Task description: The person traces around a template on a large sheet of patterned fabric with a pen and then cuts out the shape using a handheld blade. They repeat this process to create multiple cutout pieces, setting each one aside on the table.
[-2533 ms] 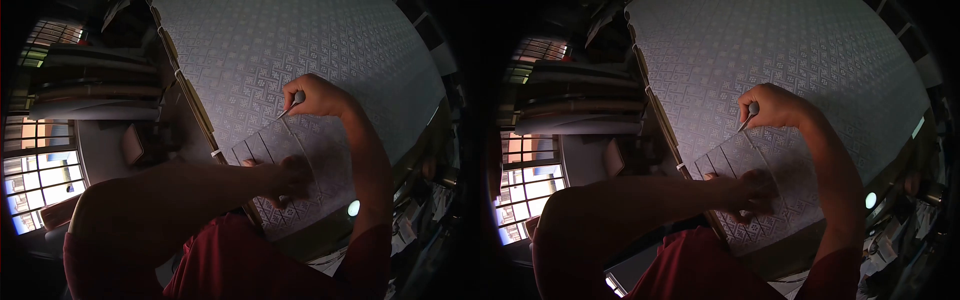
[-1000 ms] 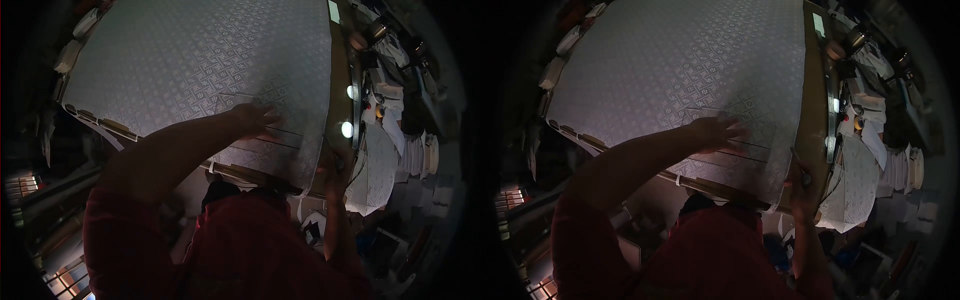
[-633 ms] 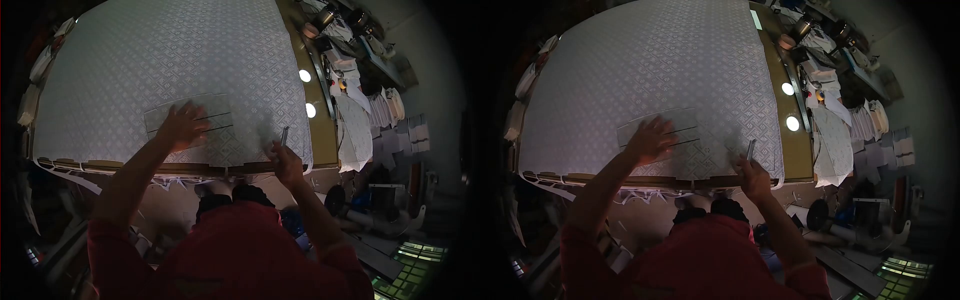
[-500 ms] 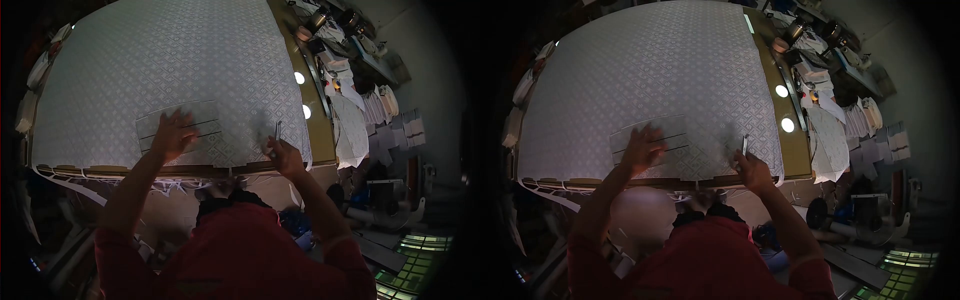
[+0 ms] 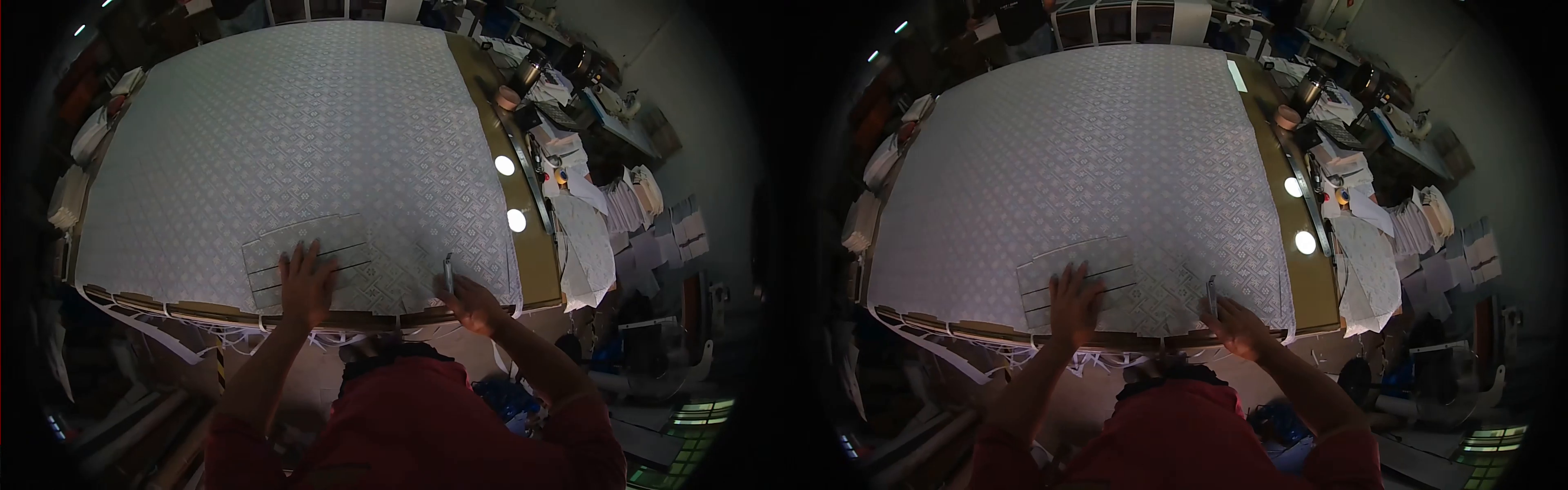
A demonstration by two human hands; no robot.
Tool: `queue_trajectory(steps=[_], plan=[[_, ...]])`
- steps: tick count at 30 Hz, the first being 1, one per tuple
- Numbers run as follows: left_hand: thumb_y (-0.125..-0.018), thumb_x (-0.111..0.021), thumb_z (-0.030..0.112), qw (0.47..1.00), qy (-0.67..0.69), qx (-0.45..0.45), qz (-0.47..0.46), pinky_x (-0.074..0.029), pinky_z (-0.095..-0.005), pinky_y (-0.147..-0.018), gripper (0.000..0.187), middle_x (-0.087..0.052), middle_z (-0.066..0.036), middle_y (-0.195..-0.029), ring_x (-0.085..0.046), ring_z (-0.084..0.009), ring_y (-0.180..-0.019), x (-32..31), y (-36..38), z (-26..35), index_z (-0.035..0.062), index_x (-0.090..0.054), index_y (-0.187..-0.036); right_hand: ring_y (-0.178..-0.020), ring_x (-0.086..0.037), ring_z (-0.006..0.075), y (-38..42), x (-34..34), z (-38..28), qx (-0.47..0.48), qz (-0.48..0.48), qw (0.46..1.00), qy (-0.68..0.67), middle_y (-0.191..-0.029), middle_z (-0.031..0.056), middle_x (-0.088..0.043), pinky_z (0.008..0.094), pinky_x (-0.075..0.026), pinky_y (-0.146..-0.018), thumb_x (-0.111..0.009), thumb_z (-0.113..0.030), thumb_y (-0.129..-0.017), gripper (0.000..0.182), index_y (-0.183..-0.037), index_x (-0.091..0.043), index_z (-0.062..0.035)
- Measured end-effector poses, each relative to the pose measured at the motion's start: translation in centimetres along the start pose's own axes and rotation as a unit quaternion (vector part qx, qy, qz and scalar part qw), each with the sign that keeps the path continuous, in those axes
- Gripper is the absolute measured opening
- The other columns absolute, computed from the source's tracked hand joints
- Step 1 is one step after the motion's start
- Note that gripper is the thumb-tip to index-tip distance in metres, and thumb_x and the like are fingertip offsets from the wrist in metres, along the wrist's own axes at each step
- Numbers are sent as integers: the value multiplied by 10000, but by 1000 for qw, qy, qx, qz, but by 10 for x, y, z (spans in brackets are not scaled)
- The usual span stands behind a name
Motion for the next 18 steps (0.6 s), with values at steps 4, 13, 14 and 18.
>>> queue_trajectory(steps=[4,13,14,18], plan=[[-913,-734,241,1000,0,11,-4,-247,-705,-1178,300,-509,-168,-1540,-415,-465,-1445,2,-1,2,202,-708,-1210,-1086,-699,402,13,13,26,-134,64,988,-53,-1274,225,-682,440,-603,-896,-694,-14,-860,348,-1200,-621,-41],[-917,-732,337,998,-21,40,-39,-227,-669,-1211,380,-503,-160,-1551,-396,-444,-1467,0,-3,7,178,-688,-1259,-1105,-745,335,-20,74,70,-336,162,891,-260,-1219,190,-742,379,-607,-899,-665,53,-908,269,-1147,-618,-60],[-919,-729,337,998,-29,42,-44,-227,-662,-1214,386,-504,-156,-1552,-398,-440,-1466,-2,-4,7,176,-686,-1267,-1097,-748,340,-30,82,72,-299,212,899,-238,-1212,186,-745,383,-610,-890,-644,67,-903,264,-1137,-617,-54],[-926,-717,340,996,-51,55,-58,-230,-649,-1221,395,-505,-139,-1555,-400,-428,-1468,-1,-5,6,180,-684,-1285,-1068,-754,361,-92,113,85,-142,383,905,-118,-1210,178,-748,385,-618,-853,-587,119,-866,287,-1106,-613,-37]])
Point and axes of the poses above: each hand's wrist, its own y-axis away from the middle knuckle, its own x-axis out of the back of the hand, z = x × y, the point moved 6 cm from there along -y, towards the middle knuckle
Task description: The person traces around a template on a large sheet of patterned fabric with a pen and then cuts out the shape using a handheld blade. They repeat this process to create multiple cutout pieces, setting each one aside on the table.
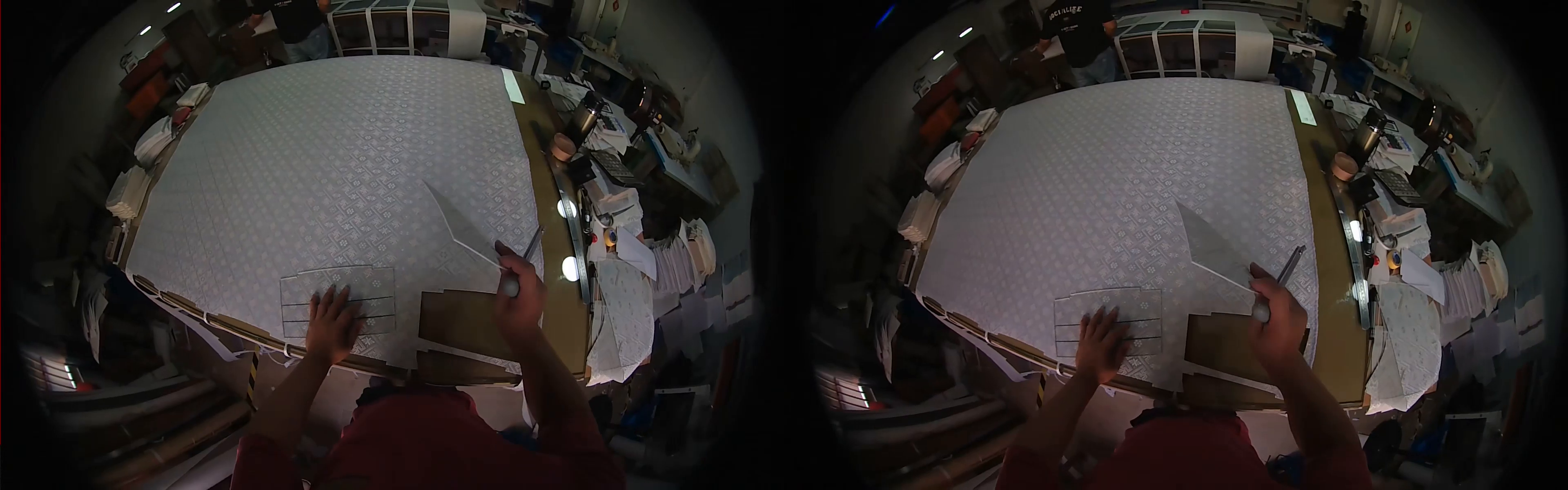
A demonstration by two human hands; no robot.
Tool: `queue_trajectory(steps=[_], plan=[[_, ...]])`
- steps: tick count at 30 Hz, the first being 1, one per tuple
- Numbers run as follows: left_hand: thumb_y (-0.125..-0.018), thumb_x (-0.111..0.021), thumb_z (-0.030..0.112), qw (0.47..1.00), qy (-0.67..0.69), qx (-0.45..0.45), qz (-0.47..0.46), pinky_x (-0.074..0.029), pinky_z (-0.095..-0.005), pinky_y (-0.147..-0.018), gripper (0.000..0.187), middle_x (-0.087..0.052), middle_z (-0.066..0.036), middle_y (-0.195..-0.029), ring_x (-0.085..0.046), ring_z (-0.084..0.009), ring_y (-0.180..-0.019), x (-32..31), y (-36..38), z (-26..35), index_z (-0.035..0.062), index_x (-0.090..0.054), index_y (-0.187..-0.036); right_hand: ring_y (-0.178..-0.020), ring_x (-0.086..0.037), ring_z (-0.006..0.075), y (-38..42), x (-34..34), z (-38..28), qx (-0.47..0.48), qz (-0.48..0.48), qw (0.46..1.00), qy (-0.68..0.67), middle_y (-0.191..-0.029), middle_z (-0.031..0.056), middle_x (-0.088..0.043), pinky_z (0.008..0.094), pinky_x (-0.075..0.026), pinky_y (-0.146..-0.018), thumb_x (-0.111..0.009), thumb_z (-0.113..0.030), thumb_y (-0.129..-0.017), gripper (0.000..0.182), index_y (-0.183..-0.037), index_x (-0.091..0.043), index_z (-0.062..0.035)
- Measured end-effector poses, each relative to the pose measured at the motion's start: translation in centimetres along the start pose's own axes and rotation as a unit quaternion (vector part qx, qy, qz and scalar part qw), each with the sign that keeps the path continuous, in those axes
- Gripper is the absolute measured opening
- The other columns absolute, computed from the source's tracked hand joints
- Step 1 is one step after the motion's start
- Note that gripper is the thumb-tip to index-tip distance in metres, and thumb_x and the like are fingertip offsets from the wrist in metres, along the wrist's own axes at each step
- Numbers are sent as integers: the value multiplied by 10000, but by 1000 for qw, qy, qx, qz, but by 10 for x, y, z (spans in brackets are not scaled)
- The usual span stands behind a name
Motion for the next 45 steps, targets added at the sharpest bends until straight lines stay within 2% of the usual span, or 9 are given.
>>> queue_trajectory(steps=[4,9,12,15,19,24,32,37,45], plan=[[-930,-709,337,1000,-7,3,-2,-232,-643,-1224,394,-503,-124,-1561,-395,-421,-1473,2,-3,2,183,-682,-1292,-1123,-706,395,-74,-80,14,162,6,986,39,-1193,187,-742,431,-598,-913,-653,97,-807,319,-1093,-618,-39],[-947,-679,356,1000,-6,-1,-7,-236,-638,-1227,392,-497,-118,-1569,-398,-397,-1481,0,0,-1,180,-681,-1298,-1110,-620,421,-65,-215,74,131,-146,979,64,-1112,180,-705,528,-518,-929,-740,-15,-829,392,-1189,-590,-53],[-952,-669,363,1000,16,7,0,-236,-638,-1227,393,-497,-120,-1571,-398,-387,-1485,1,2,-5,175,-681,-1296,-1100,-605,433,1,-237,95,-13,-225,973,55,-1154,208,-646,491,-517,-903,-749,-43,-856,371,-1173,-557,-55],[-956,-665,363,999,34,5,11,-240,-643,-1222,425,-489,-154,-1563,-402,-400,-1478,8,1,-5,140,-658,-1318,-1086,-610,446,47,-228,86,-52,-138,988,33,-1159,221,-634,503,-512,-907,-753,-78,-874,352,-1170,-564,-63],[-977,-644,386,998,58,-26,5,-240,-683,-1200,484,-456,-207,-1568,-377,-435,-1481,4,5,-12,126,-607,-1383,-1135,-595,480,80,-213,62,-113,-188,970,100,-1206,243,-615,509,-509,-943,-712,-85,-898,328,-1188,-564,-42],[-1007,-602,418,991,115,-62,-16,-214,-708,-1197,530,-413,-232,-1595,-348,-461,-1494,-11,10,-21,123,-551,-1444,-1113,-600,483,131,-186,32,-81,-118,977,160,-1171,260,-613,546,-509,-905,-664,-81,-918,287,-1180,-554,-45],[-955,-706,297,904,405,-125,52,-276,-649,-1200,608,-402,-260,-1565,-368,-481,-1469,6,5,-52,84,-482,-1479,-1088,-666,443,202,-138,-22,-127,-82,969,198,-1252,259,-645,460,-548,-917,-669,-13,-855,377,-1212,-546,-23],[-878,-783,339,970,172,-172,2,-299,-635,-1191,649,-437,-270,-1528,-397,-498,-1428,21,-4,-116,77,-540,-1420,-1127,-661,462,207,-128,-44,-148,-81,961,220,-1254,271,-658,465,-560,-910,-709,-29,-841,389,-1195,-549,-46],[-840,-832,416,983,135,-117,-35,-329,-583,-1203,657,-413,-283,-1540,-372,-506,-1449,35,-4,-134,92,-601,-1363,-1212,-605,504,180,-145,-78,-118,-193,966,127,-1317,277,-641,542,-524,-995,-813,-105,-819,430,-1153,-551,-36]])
Point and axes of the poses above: each hand's wrist, its own y-axis away from the middle knuckle, its own x-axis out of the back of the hand, z = x × y, the point moved 6 cm from there along -y, towards the middle knuckle
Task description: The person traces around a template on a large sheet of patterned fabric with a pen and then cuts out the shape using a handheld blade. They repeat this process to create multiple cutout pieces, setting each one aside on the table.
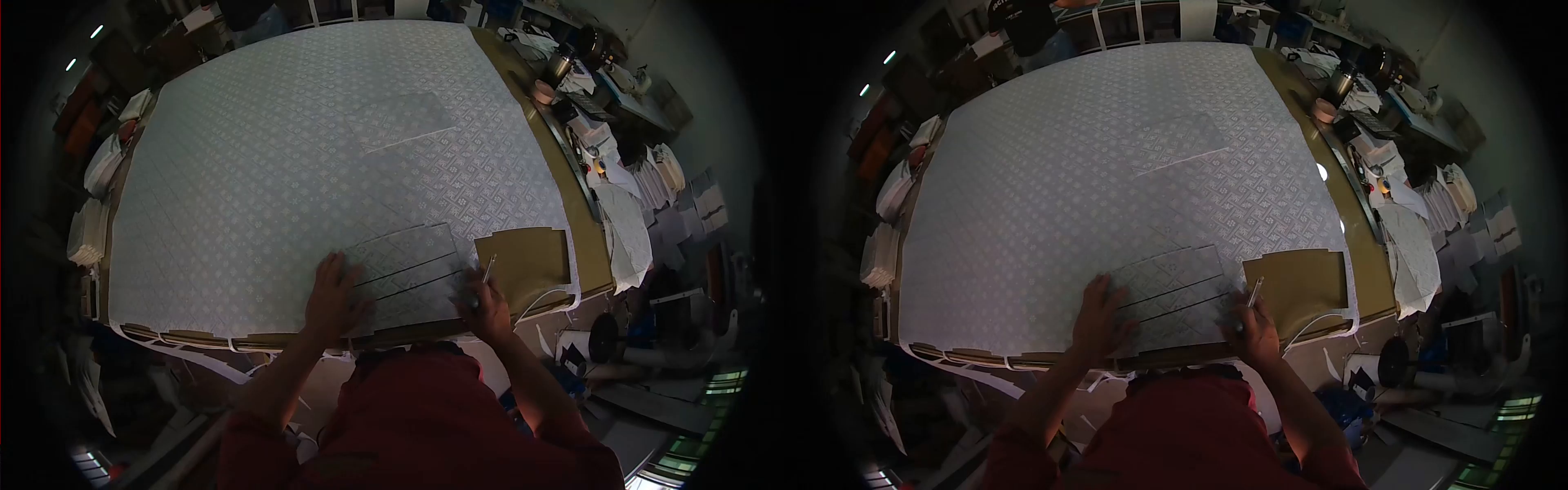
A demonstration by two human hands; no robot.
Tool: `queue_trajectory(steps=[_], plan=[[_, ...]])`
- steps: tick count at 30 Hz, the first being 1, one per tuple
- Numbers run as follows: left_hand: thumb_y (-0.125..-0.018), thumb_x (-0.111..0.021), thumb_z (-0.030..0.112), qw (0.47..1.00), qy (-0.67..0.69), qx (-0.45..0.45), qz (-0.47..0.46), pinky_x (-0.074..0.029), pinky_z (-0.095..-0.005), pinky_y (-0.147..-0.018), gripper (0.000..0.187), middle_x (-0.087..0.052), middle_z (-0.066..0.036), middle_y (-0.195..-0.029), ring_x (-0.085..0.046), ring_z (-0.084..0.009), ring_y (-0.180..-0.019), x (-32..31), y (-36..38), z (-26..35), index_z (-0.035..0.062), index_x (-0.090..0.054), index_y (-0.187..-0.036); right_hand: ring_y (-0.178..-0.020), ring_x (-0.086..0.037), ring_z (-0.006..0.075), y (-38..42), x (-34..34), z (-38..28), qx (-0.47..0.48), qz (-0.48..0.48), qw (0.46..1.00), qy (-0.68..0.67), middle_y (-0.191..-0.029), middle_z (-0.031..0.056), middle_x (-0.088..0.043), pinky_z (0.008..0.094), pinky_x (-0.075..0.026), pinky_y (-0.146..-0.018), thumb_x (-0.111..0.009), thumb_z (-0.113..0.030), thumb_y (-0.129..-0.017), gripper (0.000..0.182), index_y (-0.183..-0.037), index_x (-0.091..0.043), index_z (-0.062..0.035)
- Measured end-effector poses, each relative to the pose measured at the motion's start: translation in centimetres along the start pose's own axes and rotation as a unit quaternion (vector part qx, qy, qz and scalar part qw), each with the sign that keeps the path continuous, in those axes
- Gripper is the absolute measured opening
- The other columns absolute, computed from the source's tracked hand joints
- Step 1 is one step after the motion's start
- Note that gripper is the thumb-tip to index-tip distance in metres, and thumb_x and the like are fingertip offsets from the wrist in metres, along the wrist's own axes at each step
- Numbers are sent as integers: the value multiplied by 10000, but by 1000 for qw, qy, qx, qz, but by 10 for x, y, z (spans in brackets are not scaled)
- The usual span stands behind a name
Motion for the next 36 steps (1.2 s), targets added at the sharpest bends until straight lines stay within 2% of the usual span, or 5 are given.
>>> queue_trajectory(steps=[10,12,13,15,36], plan=[[-851,-800,471,994,-28,-67,-84,-243,-570,-1257,788,-315,-269,-1639,-281,-464,-1530,-6,-19,4,139,-521,-1509,-1208,-608,445,38,-23,53,-84,1,996,-32,-1299,221,-614,525,-543,-938,-818,-98,-808,458,-1201,-588,-55],[-857,-790,488,995,-38,-40,-82,-223,-570,-1263,798,-307,-270,-1644,-272,-460,-1537,-2,-10,0,139,-511,-1518,-1215,-604,437,55,-39,74,-310,49,869,-383,-1281,210,-621,512,-536,-955,-823,-85,-789,492,-1222,-591,-53],[-862,-779,505,995,-44,-14,-88,-204,-570,-1269,809,-299,-271,-1648,-262,-455,-1543,-1,-5,-4,139,-501,-1528,-1215,-604,437,54,-36,78,-307,50,870,-382,-1281,210,-621,512,-536,-955,-823,-85,-789,492,-1222,-591,-53],[-864,-778,502,996,-40,-15,-83,-204,-571,-1270,807,-295,-271,-1651,-258,-450,-1547,2,0,-4,135,-501,-1526,-1219,-604,430,40,-15,53,-50,17,998,-36,-1312,211,-620,506,-533,-962,-834,-107,-789,536,-1255,-574,-52],[-809,-840,460,998,-4,-39,-46,-260,-574,-1254,865,-387,-245,-1593,-340,-459,-1500,14,0,4,88,-493,-1508,-1252,-606,450,32,-14,42,-23,-1,1000,-18,-1356,220,-640,525,-526,-1012,-872,-54,-737,585,-1231,-561,-86]])
Point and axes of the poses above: each hand's wrist, its own y-axis away from the middle knuckle, its own x-axis out of the back of the hand, z = x × y, the point moved 6 cm from there along -y, towards the middle knuckle
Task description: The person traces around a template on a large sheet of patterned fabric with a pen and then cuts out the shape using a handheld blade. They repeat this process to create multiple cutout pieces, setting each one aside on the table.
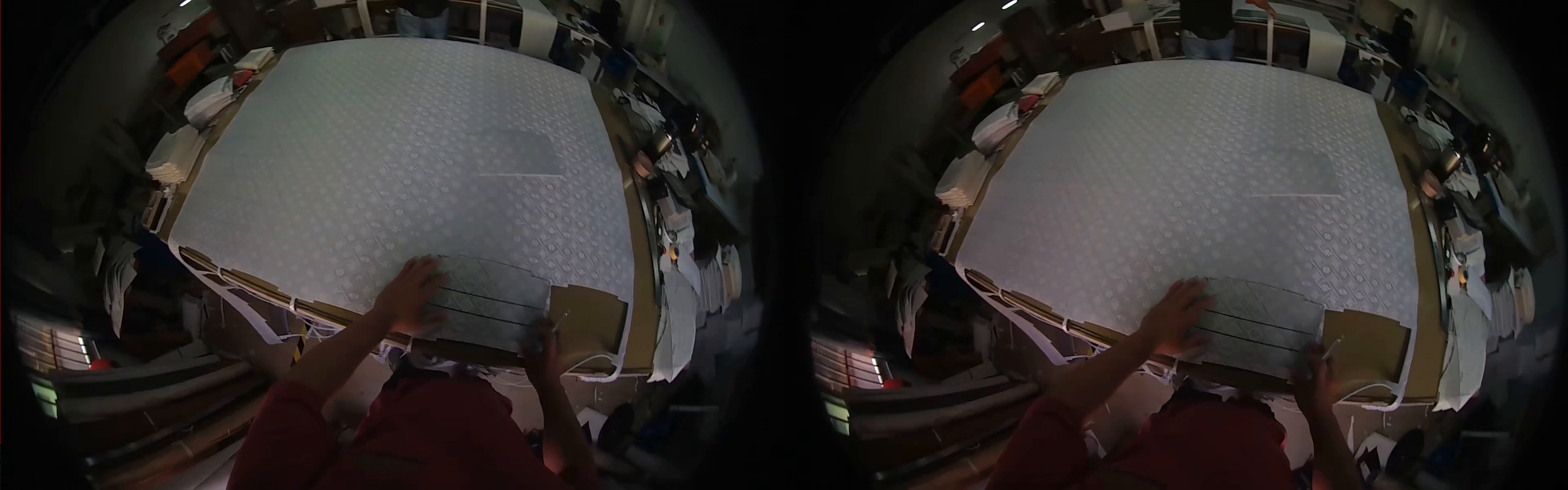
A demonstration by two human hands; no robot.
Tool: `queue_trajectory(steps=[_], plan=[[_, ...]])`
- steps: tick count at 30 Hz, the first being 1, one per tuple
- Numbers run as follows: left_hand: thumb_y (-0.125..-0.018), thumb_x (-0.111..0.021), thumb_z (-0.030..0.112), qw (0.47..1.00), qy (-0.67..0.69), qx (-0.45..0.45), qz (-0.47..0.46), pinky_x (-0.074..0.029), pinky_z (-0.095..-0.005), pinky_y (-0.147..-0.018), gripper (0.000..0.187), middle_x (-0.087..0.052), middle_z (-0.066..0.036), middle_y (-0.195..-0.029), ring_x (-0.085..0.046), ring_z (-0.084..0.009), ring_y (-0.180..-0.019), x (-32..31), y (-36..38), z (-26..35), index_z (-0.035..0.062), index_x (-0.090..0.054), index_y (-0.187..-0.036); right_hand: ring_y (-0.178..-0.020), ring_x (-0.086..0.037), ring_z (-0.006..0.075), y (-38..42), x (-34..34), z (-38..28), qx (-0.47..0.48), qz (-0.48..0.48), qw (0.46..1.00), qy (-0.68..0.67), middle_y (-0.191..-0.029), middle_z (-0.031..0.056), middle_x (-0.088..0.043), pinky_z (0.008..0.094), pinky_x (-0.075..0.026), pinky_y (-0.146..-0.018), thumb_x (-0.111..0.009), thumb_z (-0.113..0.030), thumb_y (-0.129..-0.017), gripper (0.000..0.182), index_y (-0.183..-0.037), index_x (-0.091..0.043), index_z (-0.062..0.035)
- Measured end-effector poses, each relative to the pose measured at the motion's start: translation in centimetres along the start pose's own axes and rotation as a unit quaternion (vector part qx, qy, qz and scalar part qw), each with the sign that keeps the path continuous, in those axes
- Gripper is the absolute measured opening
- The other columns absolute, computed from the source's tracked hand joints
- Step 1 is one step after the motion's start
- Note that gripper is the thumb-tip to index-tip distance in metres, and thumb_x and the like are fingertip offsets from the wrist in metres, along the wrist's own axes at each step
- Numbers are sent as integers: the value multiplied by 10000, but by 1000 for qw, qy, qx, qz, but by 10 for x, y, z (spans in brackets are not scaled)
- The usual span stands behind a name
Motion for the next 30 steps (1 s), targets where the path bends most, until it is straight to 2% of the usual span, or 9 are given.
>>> queue_trajectory(steps=[4,5,7,14,16,22,30], plan=[[-762,-875,460,1000,-28,-2,4,-273,-573,-1245,851,-371,-248,-1595,-337,-466,-1491,-8,-2,-3,70,-549,-1444,-1224,-615,461,-10,12,-18,-12,2,1000,-8,-1359,237,-641,506,-536,-985,-866,-133,-776,533,-1192,-534,-100],[-762,-875,460,1000,-15,-12,-3,-273,-573,-1245,851,-371,-248,-1595,-337,-466,-1491,-9,-4,-2,70,-549,-1444,-1224,-615,461,-10,14,-16,-26,2,1000,3,-1359,237,-641,506,-536,-985,-866,-133,-776,533,-1192,-534,-100],[-759,-879,456,1000,-24,-4,-5,-273,-583,-1239,861,-362,-250,-1602,-336,-474,-1489,-8,-3,-3,72,-540,-1451,-1222,-633,450,-12,15,-22,5,12,1000,-7,-1385,233,-626,502,-553,-975,-881,-107,-769,580,-1227,-526,-90],[-734,-888,500,999,-42,-22,-11,-265,-589,-1241,920,-381,-231,-1602,-335,-458,-1498,-15,-2,-5,75,-524,-1464,-1209,-641,449,-15,18,-25,19,22,1000,5,-1381,242,-635,500,-550,-977,-889,-128,-758,575,-1207,-533,-82],[-715,-900,504,998,-53,-19,-13,-268,-589,-1243,934,-397,-220,-1596,-343,-447,-1498,-14,-2,-4,77,-529,-1458,-1227,-628,477,-14,16,-24,16,18,1000,-2,-1335,272,-658,516,-528,-994,-881,-167,-789,539,-1194,-541,-62],[-687,-926,475,999,-2,-42,-15,-279,-587,-1241,961,-390,-208,-1607,-353,-434,-1501,-12,2,-4,77,-524,-1464,-1227,-626,464,-12,16,-22,26,1,1000,9,-1330,260,-662,521,-521,-1019,-900,-175,-765,555,-1190,-561,-63],[-736,-876,534,998,-15,-42,-47,-246,-582,-1258,968,-353,-216,-1629,-319,-427,-1524,-10,7,-3,67,-488,-1490,-1304,-579,465,-8,13,-16,21,-17,1000,5,-1352,261,-649,529,-511,-1039,-900,-188,-772,528,-1169,-577,-59]])
Point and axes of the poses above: each hand's wrist, its own y-axis away from the middle knuckle, its own x-axis out of the back of the hand, z = x × y, the point moved 6 cm from there along -y, towards the middle knuckle
